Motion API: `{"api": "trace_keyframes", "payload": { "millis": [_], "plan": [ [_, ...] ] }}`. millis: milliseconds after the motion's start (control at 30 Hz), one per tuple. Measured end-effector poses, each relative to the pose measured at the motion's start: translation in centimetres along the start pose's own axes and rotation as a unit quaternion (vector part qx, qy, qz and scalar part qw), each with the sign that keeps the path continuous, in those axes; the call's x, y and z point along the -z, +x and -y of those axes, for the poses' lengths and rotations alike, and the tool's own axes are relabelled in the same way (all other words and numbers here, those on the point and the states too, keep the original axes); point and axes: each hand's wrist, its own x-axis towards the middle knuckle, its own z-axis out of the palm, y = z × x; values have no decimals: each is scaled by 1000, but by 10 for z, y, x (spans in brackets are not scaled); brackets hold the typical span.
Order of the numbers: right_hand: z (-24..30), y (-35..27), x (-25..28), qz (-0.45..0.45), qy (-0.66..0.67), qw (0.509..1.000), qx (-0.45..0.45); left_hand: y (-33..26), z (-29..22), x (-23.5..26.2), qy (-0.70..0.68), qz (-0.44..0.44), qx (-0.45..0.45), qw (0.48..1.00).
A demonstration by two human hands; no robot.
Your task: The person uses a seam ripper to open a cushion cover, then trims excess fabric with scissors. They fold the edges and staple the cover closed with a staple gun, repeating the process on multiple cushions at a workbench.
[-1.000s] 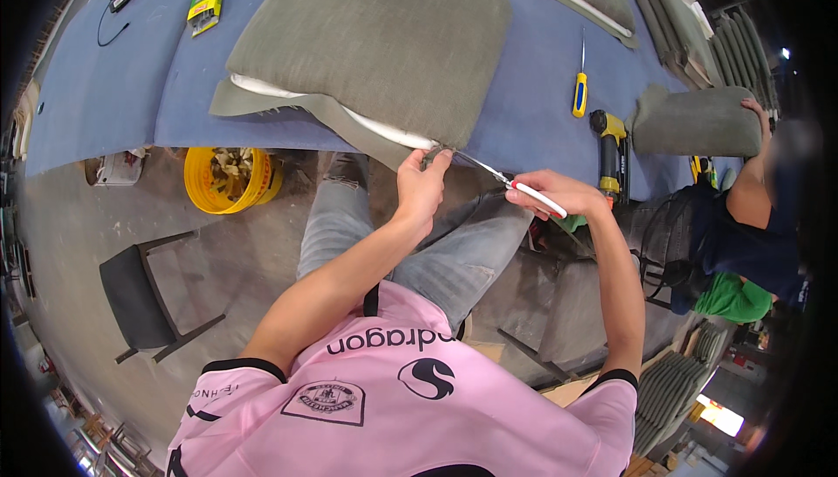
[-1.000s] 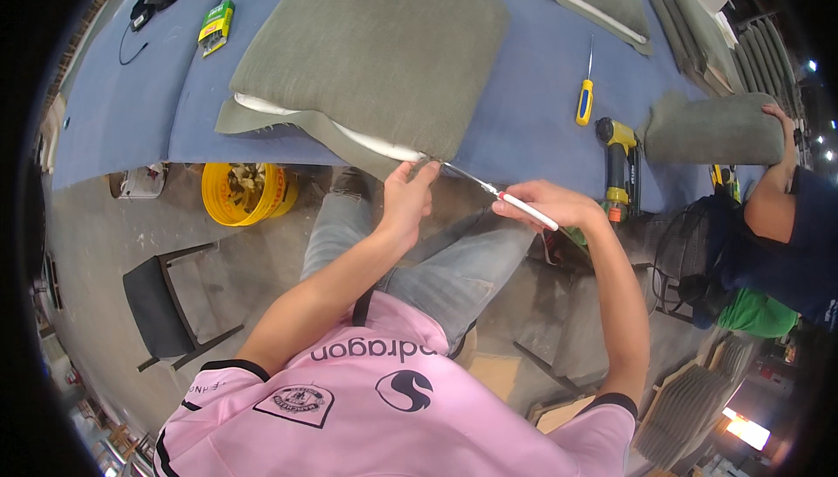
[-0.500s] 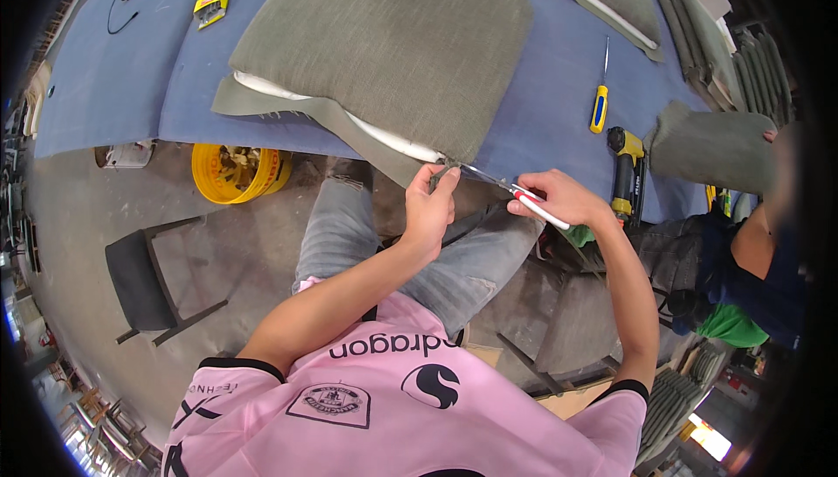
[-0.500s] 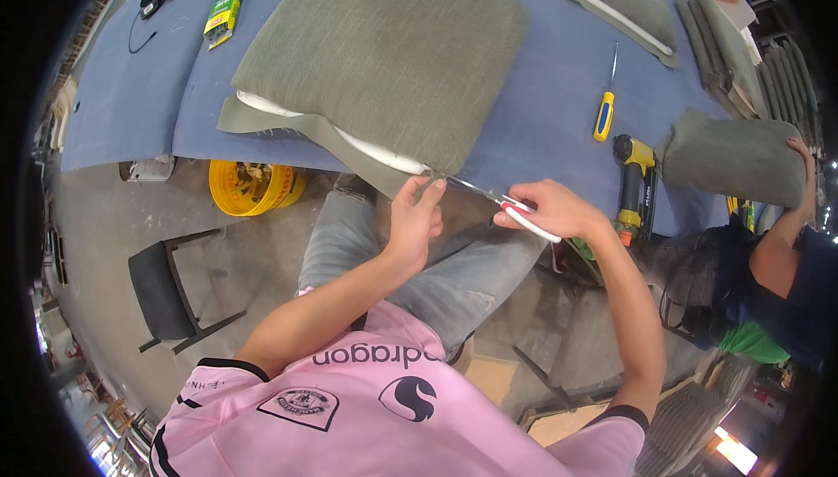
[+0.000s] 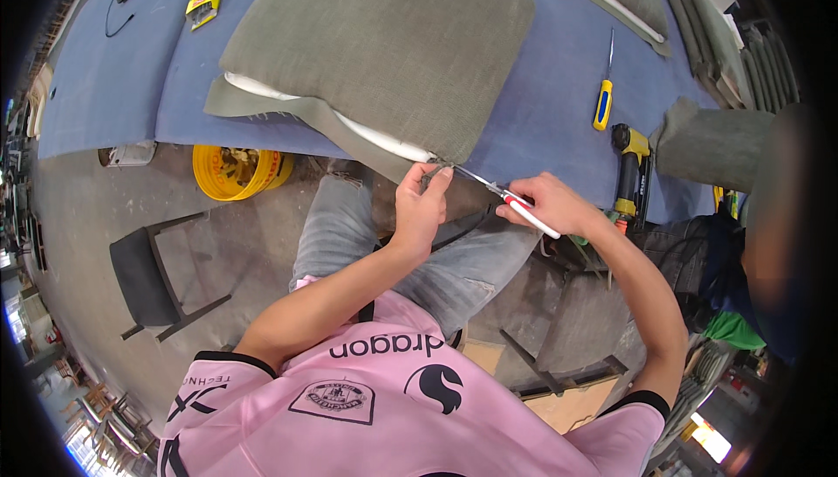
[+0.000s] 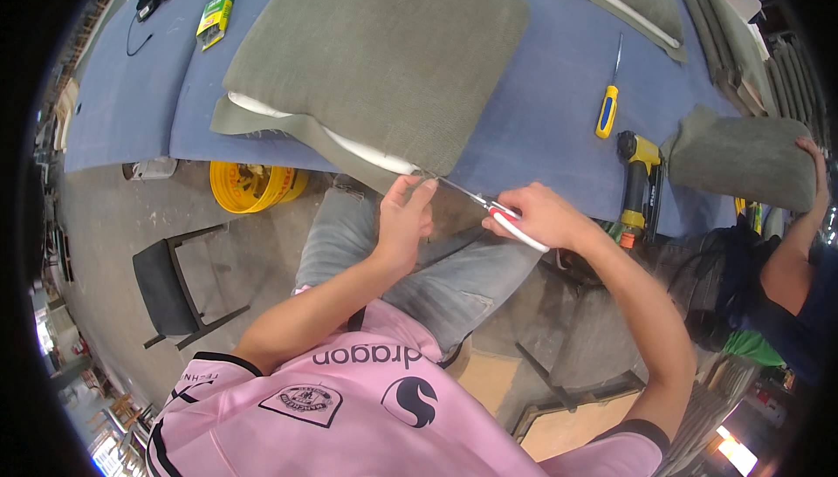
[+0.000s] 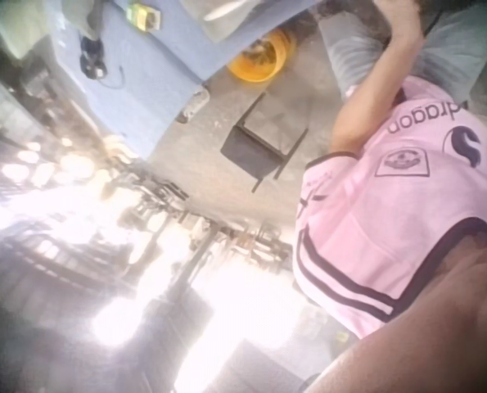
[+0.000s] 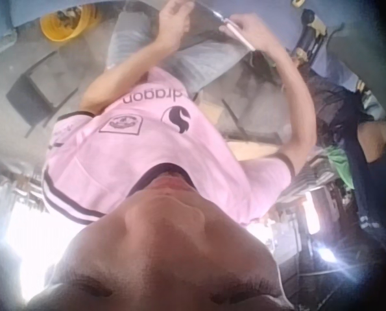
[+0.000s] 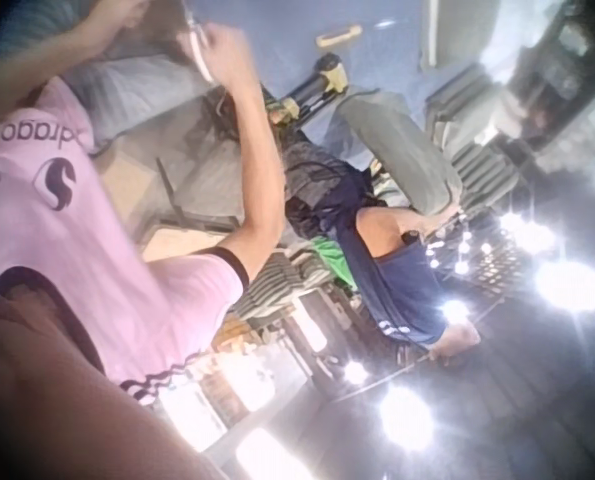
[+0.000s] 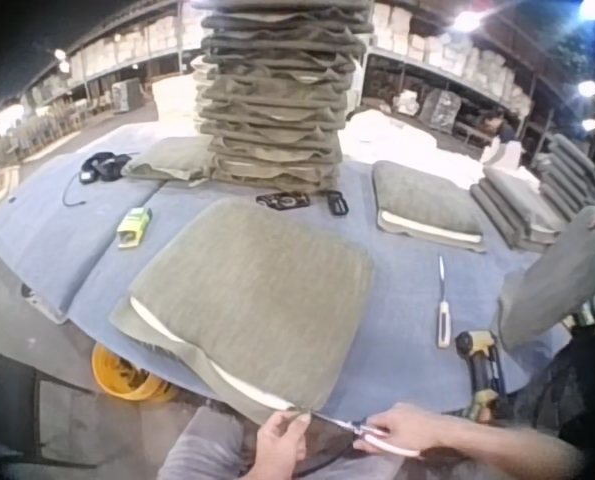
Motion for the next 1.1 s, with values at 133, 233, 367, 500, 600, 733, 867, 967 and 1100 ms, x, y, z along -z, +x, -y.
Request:
{"api": "trace_keyframes", "payload": {
  "millis": [133,233,367,500,600,733,867,967,1100],
  "plan": [
    [-10,-1,-16,-38,14,999,20,1,-7,3,22,-3,11,1000],
    [-9,-1,-14,-20,14,1000,16,1,-9,5,31,-3,10,999],
    [-19,-8,0,148,230,957,-98,0,-11,4,-5,2,27,1000],
    [-10,-17,6,172,196,960,-101,6,-20,8,-29,25,58,998],
    [-4,-13,10,190,190,956,-116,7,-25,9,-30,31,66,997],
    [-2,-9,10,202,224,947,-110,8,-26,11,-36,33,72,996],
    [-5,-16,22,220,247,937,-112,7,-30,11,-36,34,87,995],
    [-3,-15,23,203,244,943,-104,8,-32,12,-41,42,92,994],
    [11,-5,29,189,166,957,-147,7,-35,10,-40,39,90,994]
  ]
}}
